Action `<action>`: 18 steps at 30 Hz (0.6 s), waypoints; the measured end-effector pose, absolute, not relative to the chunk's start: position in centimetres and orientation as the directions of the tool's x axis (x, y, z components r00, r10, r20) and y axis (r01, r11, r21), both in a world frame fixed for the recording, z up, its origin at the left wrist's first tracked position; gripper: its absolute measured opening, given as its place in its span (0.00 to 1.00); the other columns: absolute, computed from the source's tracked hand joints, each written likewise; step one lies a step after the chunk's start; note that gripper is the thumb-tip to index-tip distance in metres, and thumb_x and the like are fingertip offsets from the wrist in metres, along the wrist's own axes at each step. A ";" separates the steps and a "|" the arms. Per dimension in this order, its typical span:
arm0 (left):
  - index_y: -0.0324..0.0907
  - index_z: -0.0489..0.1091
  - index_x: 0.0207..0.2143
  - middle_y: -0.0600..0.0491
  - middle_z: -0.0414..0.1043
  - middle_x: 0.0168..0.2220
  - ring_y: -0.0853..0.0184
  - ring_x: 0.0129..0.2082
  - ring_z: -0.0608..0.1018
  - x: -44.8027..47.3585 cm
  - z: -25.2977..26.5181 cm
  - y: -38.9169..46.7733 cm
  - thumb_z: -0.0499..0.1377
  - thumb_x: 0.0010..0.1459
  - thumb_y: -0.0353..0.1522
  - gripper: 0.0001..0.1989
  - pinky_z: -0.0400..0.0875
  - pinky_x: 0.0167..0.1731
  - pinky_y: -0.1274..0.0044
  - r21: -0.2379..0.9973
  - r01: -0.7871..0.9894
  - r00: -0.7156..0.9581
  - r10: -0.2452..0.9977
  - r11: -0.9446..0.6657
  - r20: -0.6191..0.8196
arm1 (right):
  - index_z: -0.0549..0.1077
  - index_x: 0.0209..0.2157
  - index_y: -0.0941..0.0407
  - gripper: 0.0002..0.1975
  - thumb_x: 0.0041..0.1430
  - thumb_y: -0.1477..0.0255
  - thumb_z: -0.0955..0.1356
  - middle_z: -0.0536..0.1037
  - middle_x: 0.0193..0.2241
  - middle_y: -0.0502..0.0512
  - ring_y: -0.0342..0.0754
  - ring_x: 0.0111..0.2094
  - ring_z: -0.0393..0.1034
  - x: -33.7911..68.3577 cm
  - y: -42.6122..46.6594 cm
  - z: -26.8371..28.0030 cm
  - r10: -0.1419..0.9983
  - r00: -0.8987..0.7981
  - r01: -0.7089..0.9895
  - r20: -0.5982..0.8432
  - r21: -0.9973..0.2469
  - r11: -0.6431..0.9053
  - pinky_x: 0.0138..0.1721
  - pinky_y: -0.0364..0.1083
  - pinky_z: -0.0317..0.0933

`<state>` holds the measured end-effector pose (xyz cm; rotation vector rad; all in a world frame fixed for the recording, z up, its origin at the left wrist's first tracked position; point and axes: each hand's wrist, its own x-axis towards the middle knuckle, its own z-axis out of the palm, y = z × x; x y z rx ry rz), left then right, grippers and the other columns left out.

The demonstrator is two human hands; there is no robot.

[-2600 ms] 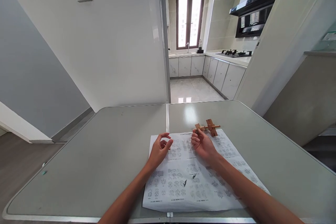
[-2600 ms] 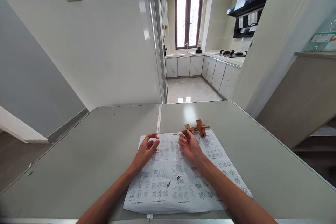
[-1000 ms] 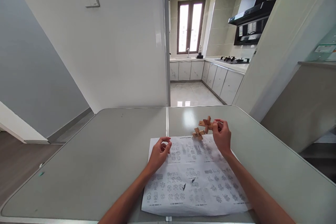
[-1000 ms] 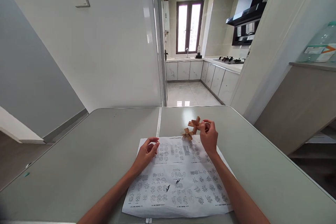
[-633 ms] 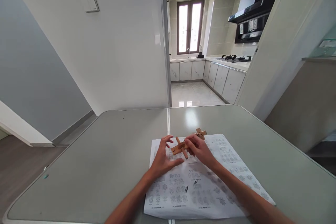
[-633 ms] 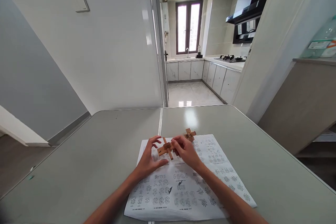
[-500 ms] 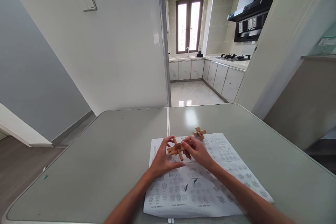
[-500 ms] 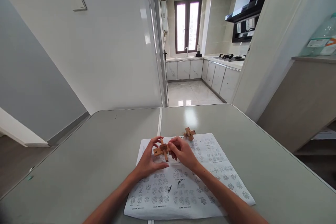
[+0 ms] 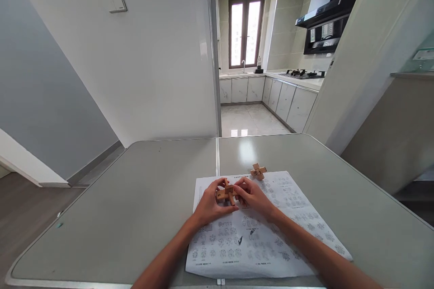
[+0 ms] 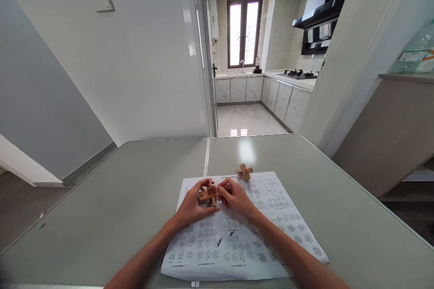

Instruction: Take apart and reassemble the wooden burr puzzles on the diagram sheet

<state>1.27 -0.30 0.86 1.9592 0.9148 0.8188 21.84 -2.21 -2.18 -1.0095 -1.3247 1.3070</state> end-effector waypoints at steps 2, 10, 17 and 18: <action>0.48 0.65 0.59 0.48 0.71 0.54 0.56 0.51 0.78 1.2 0.5 -0.2 0.75 0.45 0.39 0.40 0.76 0.53 0.64 0.858 0.310 0.522 0.828 -0.409 0.206 | 0.67 0.35 0.53 0.25 0.59 0.44 0.70 0.74 0.23 0.47 0.43 0.20 0.64 21.8 -2.2 -2.2 0.982 -0.173 -0.057 0.071 -0.996 0.061 0.23 0.44 0.57; 0.49 0.61 0.62 0.45 0.68 0.57 0.52 0.58 0.73 0.8 -0.9 0.1 0.72 0.50 0.44 0.40 0.71 0.58 0.58 0.798 0.377 0.536 0.813 -0.471 0.227 | 0.66 0.34 0.53 0.27 0.57 0.43 0.70 0.74 0.23 0.47 0.43 0.21 0.65 21.9 -2.1 -1.8 0.984 -0.176 -0.037 0.036 -0.999 0.030 0.24 0.44 0.59; 0.49 0.61 0.63 0.45 0.67 0.59 0.50 0.62 0.68 0.8 -0.9 0.2 0.72 0.51 0.44 0.40 0.67 0.61 0.56 0.754 0.395 0.555 0.790 -0.525 0.260 | 0.66 0.35 0.53 0.28 0.56 0.41 0.69 0.74 0.25 0.47 0.43 0.21 0.65 21.8 -2.5 -1.3 0.983 -0.183 -0.049 0.014 -0.999 0.005 0.24 0.44 0.58; 0.49 0.62 0.62 0.45 0.67 0.59 0.50 0.62 0.68 0.8 -0.8 0.2 0.72 0.51 0.44 0.39 0.67 0.61 0.57 0.752 0.391 0.559 0.786 -0.530 0.264 | 0.66 0.35 0.52 0.28 0.56 0.41 0.69 0.74 0.25 0.47 0.44 0.22 0.65 21.8 -2.5 -1.2 0.983 -0.182 -0.046 0.009 -0.999 0.001 0.25 0.44 0.58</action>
